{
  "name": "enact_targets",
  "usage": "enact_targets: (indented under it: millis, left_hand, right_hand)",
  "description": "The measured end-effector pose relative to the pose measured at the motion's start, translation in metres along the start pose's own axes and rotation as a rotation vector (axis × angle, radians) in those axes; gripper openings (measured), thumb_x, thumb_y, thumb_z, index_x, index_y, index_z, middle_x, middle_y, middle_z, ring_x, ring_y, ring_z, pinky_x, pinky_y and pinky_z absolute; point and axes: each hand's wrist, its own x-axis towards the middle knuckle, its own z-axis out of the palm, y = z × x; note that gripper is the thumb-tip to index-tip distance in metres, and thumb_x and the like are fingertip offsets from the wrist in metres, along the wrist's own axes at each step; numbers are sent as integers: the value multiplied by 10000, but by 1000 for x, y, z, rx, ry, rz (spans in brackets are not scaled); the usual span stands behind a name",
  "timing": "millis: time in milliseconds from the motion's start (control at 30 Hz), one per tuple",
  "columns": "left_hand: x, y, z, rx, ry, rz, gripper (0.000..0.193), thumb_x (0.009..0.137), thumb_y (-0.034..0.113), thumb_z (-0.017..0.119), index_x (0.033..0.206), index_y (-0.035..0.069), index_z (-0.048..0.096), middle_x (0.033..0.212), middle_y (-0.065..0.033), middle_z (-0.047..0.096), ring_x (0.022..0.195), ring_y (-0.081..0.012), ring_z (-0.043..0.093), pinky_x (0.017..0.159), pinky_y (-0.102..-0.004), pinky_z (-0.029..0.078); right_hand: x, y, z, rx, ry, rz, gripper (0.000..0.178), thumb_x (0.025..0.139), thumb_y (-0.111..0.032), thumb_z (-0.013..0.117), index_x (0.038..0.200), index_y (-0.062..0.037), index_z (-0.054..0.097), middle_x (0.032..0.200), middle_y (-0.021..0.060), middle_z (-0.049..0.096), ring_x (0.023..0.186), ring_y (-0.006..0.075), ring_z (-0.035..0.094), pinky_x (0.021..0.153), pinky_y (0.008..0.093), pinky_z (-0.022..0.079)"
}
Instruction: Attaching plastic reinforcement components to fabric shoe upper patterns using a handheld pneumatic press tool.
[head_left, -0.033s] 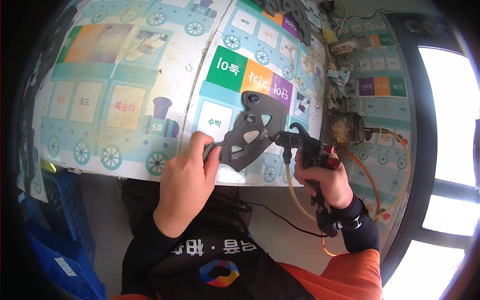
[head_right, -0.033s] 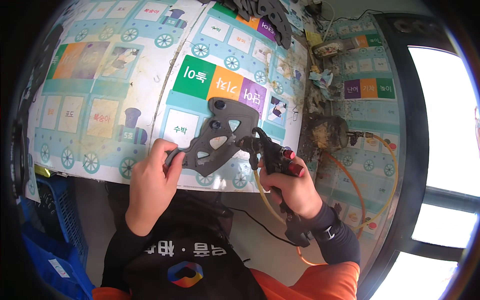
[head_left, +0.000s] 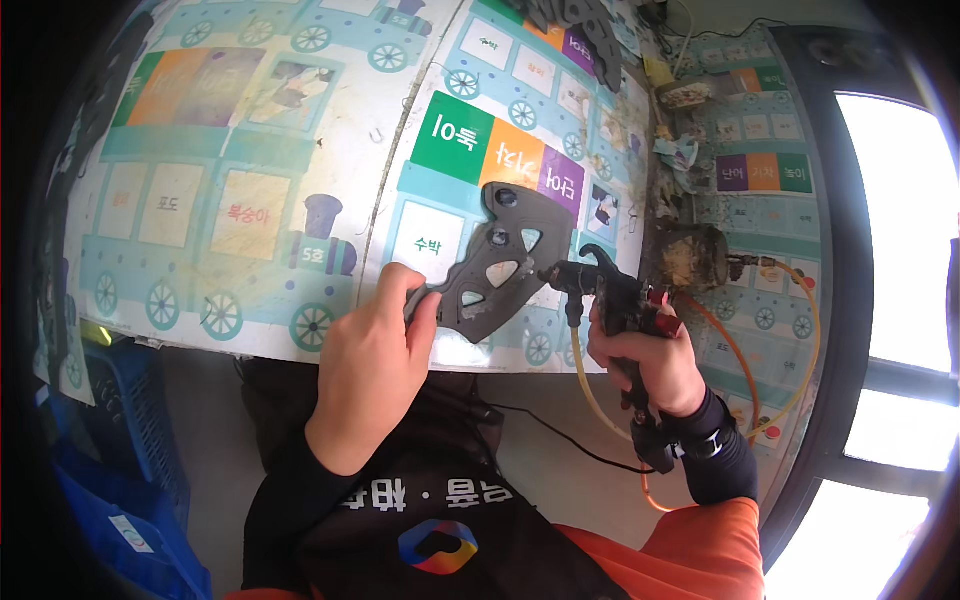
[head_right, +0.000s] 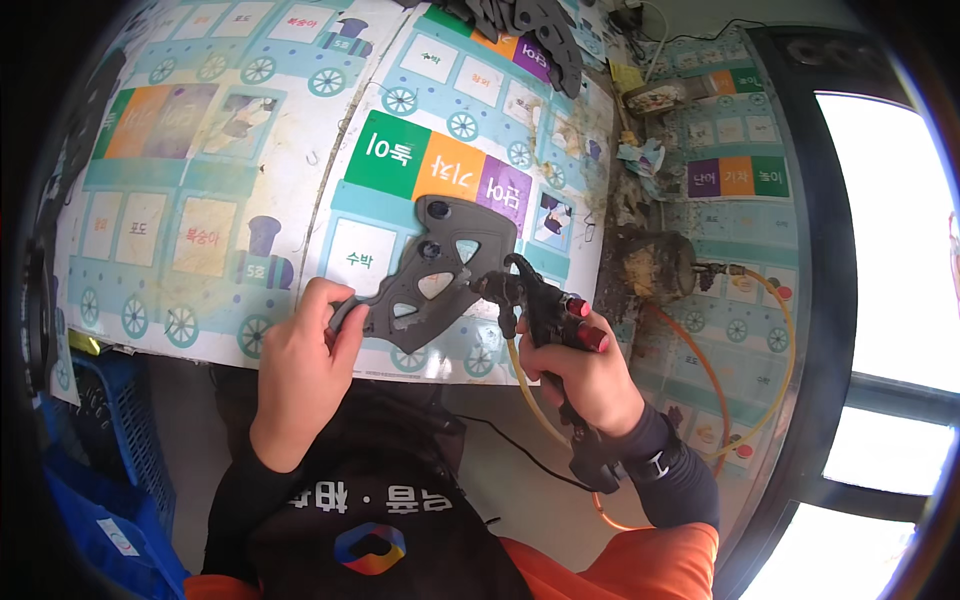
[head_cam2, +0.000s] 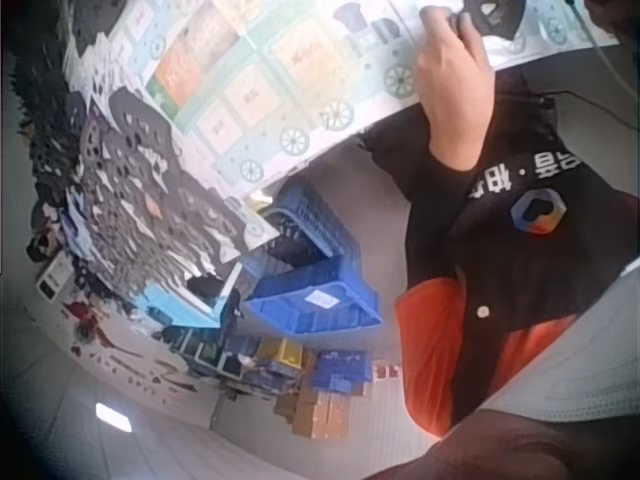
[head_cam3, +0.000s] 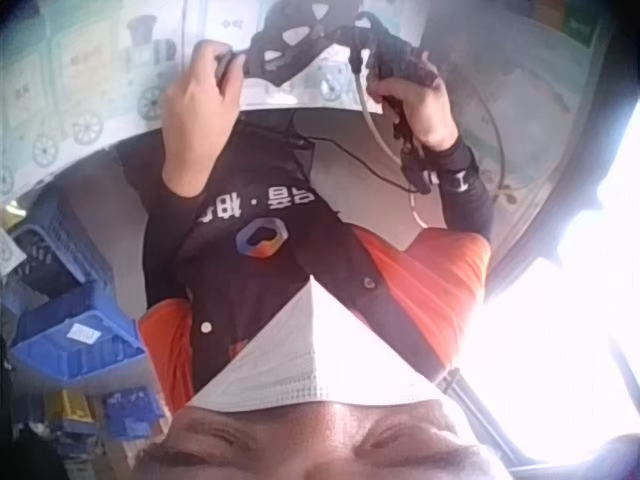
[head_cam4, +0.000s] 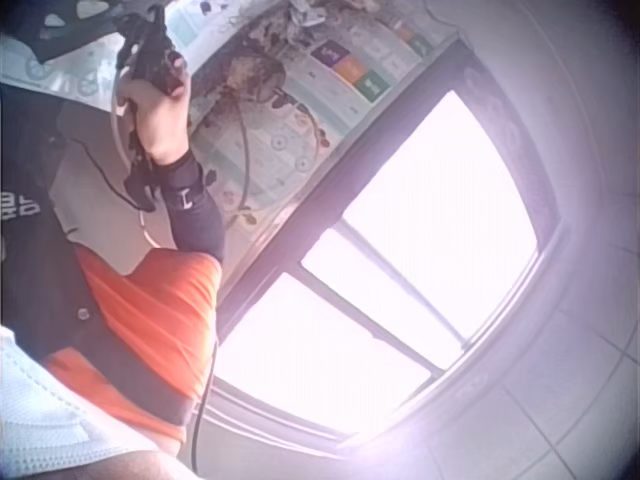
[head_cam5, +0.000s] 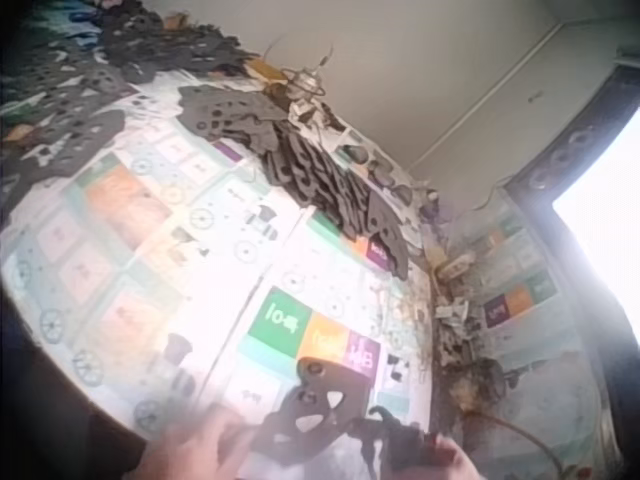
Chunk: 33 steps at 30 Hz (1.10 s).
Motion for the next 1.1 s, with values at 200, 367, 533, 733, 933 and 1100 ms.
enact_targets:
  millis: [200, 367, 533, 733, 933, 1100]
  left_hand:
    - [-1, -3, 1, -14, -5, -6, 185, 963, 69, 726, 1064, 27, 578, 661, -153, 603, 574, -317, 635, 533, -420, 469]
    - [1, 0, -2, 2, -37, -17, 192, 975, 100, 715, 1063, 45, 554, 705, -178, 654, 646, -377, 688, 560, -475, 502]
    - [2, 1, -3, 4, -47, -24, 187, 980, 109, 710, 1056, 46, 551, 700, -177, 653, 645, -382, 687, 563, -480, 502]
    - [2, 2, -4, -8, -54, -40, 182, 986, 111, 703, 1056, 48, 548, 686, -174, 646, 642, -381, 685, 560, -483, 500]
    - [0, -4, 2, -44, 25, 2, 179, 954, 62, 740, 1059, 21, 601, 649, -151, 588, 529, -291, 620, 511, -390, 443]
    - [2, 3, -7, 1, -62, -37, 176, 991, 110, 695, 1054, 41, 546, 682, -176, 642, 638, -380, 683, 555, -479, 502]
  right_hand:
    - [7, 2, -10, 15, -4, -10, 246, 838, 35, 628, 1083, 53, 618, 743, 38, 600, 495, 103, 502, 464, 252, 368]
    - [12, 2, -11, 49, 30, -38, 155, 896, 6, 639, 1050, 15, 634, 726, 73, 595, 488, 108, 450, 464, 265, 324]
    - [19, 0, -14, 39, 58, -56, 166, 887, 10, 627, 1053, 11, 614, 732, 92, 595, 488, 112, 443, 468, 264, 324]
    - [24, -7, -11, 20, 70, -55, 156, 881, 10, 625, 1036, 7, 612, 730, 91, 595, 488, 110, 444, 475, 261, 325]
    - [27, -10, -5, 34, 70, -73, 141, 880, 18, 623, 1019, 10, 611, 704, 87, 588, 470, 106, 435, 475, 255, 321]
    - [27, -14, 0, 42, 42, -85, 134, 883, 14, 627, 1016, 13, 609, 699, 87, 589, 467, 101, 438, 470, 253, 315]
